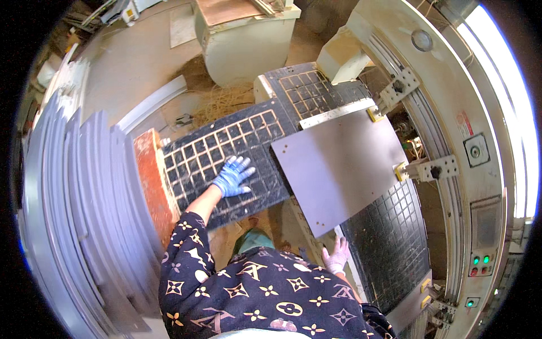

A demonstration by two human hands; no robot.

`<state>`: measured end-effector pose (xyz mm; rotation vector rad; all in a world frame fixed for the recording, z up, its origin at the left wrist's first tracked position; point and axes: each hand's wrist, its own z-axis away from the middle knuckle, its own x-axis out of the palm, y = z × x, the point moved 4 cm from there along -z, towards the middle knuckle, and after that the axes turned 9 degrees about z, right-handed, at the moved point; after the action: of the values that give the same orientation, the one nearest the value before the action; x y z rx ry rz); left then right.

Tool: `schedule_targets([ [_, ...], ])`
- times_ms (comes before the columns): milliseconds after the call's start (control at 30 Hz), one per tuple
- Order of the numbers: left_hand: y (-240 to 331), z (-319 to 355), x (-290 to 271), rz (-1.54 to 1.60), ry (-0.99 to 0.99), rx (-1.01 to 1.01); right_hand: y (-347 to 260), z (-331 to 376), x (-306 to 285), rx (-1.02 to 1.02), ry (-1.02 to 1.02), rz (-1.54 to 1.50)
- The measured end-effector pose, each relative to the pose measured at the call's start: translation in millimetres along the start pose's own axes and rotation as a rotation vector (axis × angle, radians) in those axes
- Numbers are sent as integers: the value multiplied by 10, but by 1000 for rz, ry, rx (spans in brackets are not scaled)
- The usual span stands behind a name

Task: The person repeatedly picks up gray metal sheets from a stack, places them on a shearing machine, operates the controls, and removes the processed pieces. The person handles the sheets one at a time and stacks the finished pieces on a nearby table.

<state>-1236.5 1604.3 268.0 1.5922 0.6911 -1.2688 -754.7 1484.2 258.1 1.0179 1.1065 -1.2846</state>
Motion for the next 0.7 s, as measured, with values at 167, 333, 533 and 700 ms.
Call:
schedule_targets([
  [167, -1462, -925, -863, -176, -92, -789, -216, -113, -36, 199, -147, -25],
  [333, -1883, -1251, -1116, -212, 448, -595, -291, -162, -113, 249, -184, -37],
  [533, -1089, -1859, -277, 36, -68, -31, -386, -287, -228, 291, -305, -16],
  [700, -2628, -1832, -1468, -248, 626, -909, -370, -316, -163, 255, -326, -66],
])
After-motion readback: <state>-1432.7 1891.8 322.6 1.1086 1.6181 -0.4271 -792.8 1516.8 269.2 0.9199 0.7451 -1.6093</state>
